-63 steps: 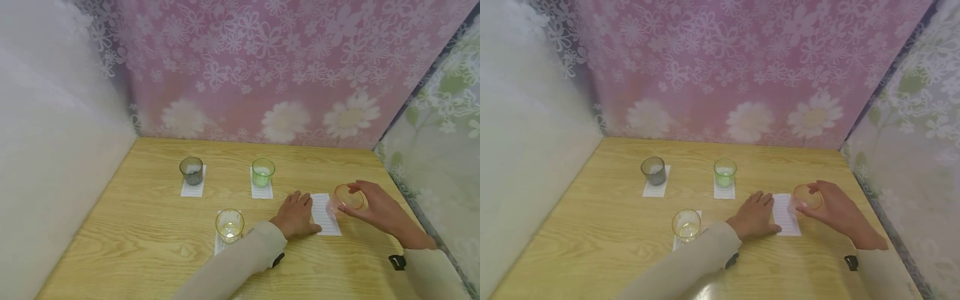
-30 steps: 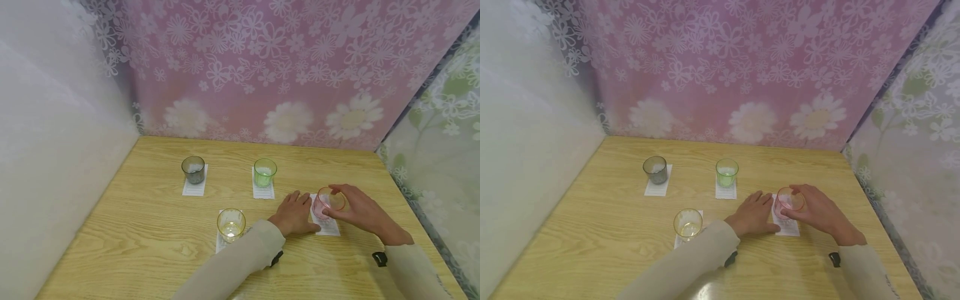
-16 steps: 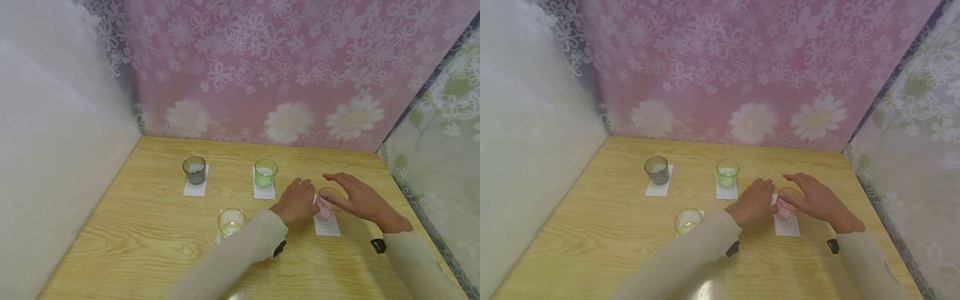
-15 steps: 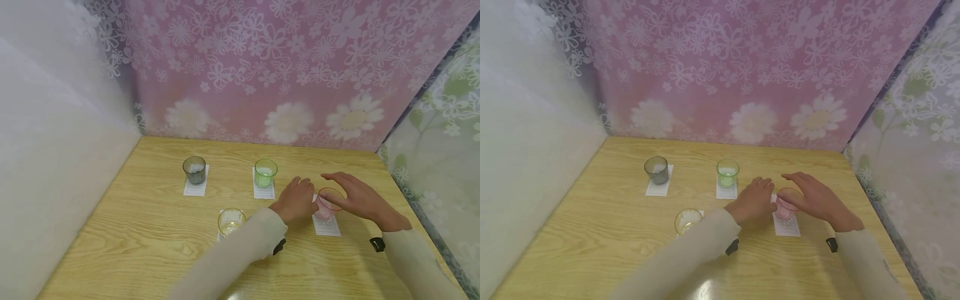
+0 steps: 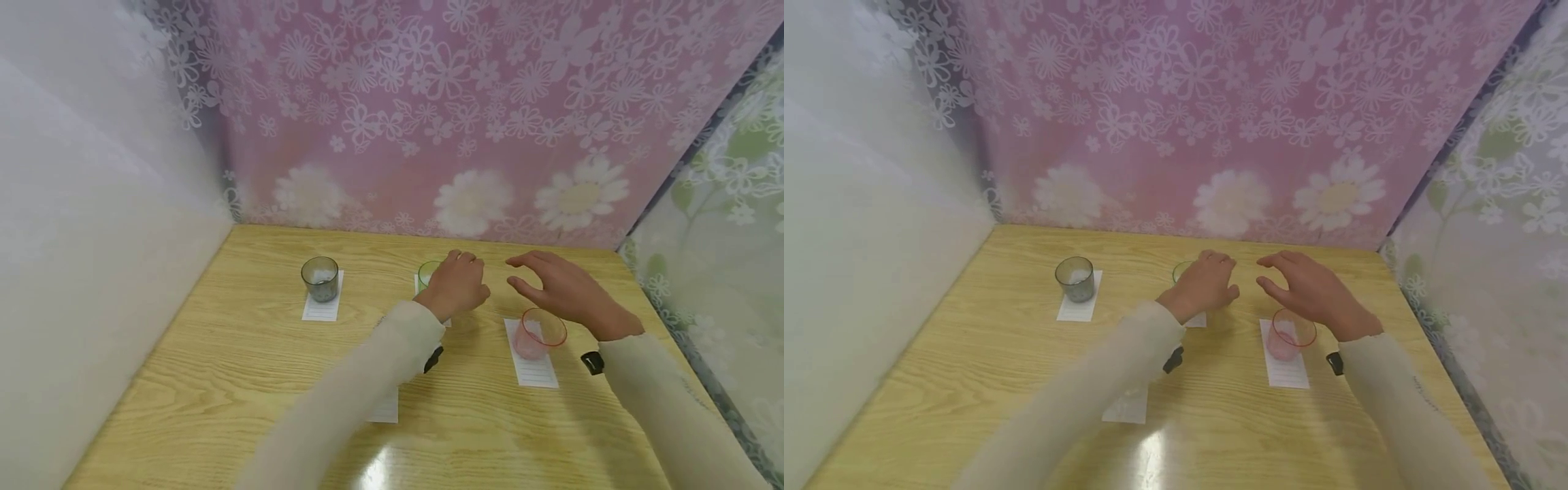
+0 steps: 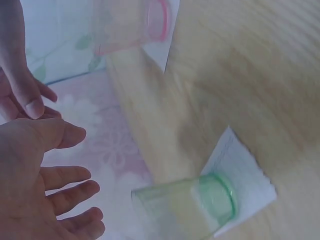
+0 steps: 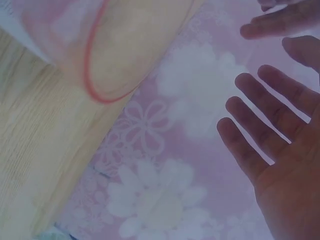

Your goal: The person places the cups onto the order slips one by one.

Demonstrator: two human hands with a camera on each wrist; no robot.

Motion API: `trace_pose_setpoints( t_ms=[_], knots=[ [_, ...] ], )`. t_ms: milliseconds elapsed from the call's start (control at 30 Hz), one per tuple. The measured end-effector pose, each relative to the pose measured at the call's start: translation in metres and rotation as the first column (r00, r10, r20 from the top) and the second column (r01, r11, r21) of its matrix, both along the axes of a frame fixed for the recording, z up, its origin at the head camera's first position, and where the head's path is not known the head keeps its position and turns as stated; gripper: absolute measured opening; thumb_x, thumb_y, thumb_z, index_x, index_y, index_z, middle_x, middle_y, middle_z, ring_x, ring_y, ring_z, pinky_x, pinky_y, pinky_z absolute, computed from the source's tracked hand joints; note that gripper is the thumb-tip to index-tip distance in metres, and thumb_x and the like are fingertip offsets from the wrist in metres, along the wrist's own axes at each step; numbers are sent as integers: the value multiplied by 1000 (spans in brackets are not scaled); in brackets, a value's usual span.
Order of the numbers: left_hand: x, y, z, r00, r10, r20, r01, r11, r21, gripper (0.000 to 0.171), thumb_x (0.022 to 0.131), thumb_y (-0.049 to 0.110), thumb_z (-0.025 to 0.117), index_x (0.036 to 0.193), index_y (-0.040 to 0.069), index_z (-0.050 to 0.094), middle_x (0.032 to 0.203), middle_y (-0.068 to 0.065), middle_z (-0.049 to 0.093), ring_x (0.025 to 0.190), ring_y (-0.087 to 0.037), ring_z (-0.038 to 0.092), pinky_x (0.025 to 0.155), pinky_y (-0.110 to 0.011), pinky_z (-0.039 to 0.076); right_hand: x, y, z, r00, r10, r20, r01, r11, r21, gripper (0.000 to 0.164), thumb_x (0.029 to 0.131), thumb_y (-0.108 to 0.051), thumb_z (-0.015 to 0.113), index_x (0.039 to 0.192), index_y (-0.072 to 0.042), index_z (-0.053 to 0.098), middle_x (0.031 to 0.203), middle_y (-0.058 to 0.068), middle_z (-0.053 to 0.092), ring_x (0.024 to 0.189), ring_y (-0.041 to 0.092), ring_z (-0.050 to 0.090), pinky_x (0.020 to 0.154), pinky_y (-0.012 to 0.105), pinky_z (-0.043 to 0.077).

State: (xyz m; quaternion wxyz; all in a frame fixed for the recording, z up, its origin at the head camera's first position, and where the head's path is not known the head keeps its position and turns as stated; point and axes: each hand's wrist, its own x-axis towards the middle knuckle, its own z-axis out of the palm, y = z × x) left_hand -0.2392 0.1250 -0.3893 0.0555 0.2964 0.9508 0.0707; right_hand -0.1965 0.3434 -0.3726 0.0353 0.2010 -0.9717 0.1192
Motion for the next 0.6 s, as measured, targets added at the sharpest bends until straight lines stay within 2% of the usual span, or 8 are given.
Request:
trace_pose_setpoints(
  t_ms=[233, 600],
  knots=[
    [-19, -24, 14, 999, 49, -3, -48, 999, 15, 54, 114, 41, 57, 161, 15, 53, 171, -3, 47, 162, -25, 36, 133, -38, 35, -23, -22, 4, 1000, -17, 16, 17, 1000, -1, 41, 113, -29, 61, 145, -4, 65, 149, 21, 65, 138, 45, 60, 111, 67, 50],
    [-45, -64, 15, 996, 91, -12, -91, 996, 2, 52, 117, 37, 51, 162, 12, 51, 170, -7, 47, 163, -28, 35, 136, -40, 28, -51, -36, 6, 999, -33, 39, 34, 999, -15, 38, 113, -28, 60, 140, -3, 68, 142, 21, 70, 136, 45, 62, 112, 67, 50]
  ],
)
